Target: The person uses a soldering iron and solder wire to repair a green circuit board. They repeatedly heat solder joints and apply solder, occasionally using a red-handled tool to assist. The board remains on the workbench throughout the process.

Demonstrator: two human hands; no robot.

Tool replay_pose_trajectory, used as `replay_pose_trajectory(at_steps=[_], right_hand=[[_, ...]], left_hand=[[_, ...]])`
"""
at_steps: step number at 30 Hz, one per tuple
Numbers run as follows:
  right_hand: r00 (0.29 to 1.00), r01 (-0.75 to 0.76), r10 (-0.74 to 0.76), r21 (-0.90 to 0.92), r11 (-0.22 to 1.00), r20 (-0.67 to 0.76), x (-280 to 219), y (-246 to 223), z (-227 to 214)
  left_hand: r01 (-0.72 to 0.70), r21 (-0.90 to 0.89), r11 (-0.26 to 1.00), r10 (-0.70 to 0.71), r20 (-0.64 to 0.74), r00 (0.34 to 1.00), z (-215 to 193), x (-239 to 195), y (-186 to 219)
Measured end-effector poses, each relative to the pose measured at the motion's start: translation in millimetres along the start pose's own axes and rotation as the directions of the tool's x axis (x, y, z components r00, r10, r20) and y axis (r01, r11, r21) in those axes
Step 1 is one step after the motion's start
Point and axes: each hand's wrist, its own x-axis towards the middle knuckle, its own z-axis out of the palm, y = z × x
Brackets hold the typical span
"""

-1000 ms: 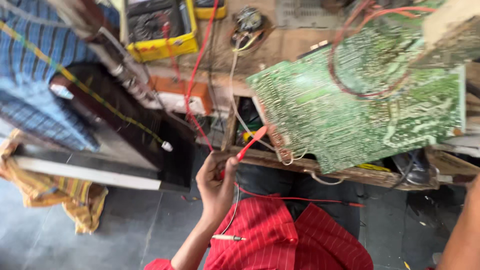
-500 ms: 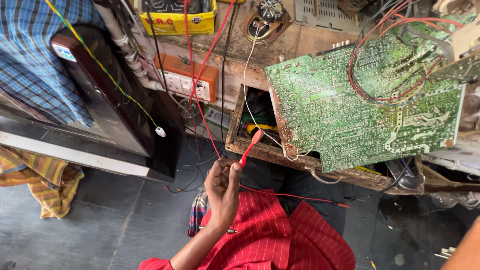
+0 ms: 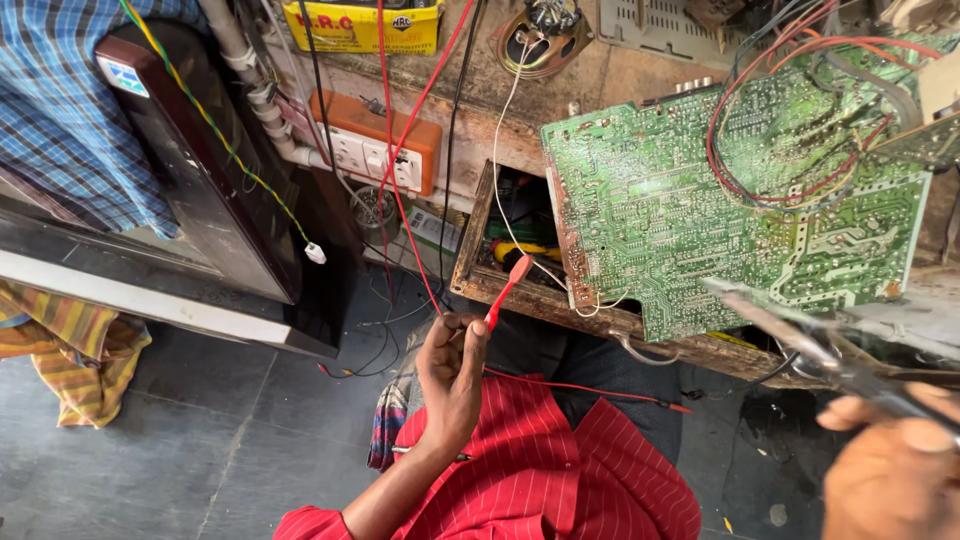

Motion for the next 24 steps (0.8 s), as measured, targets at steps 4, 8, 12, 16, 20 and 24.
replay_pose_trajectory(at_steps=[4,8,12,16,20,24], right_hand=[[0.999,0.005,-0.005,0.006,1.000,0.052,-2,-18,39],[0.998,-0.031,0.032,-0.030,0.999,0.044,-2,-25,63],[0.996,-0.065,0.068,-0.048,0.997,0.066,-5,-30,75],[0.991,-0.073,0.092,-0.176,0.982,0.101,-2,-39,86],[0.986,-0.032,0.077,-0.286,0.958,0.148,-1,-42,91],[0.977,0.011,0.056,-0.311,0.950,0.206,-1,-43,90]], left_hand=[[0.012,-0.010,1.000,-0.012,-0.009,1.000,-1,1,-2],[0.013,-0.028,1.000,-0.013,-0.011,1.000,-2,2,-4],[0.008,-0.062,0.998,-0.009,-0.007,1.000,-5,3,-6],[-0.002,-0.080,0.997,0.002,-0.005,1.000,-7,3,-8],[0.011,-0.077,0.997,-0.012,-0.013,1.000,-8,4,-8],[0.013,-0.062,0.998,-0.013,0.001,1.000,-10,4,-6]])
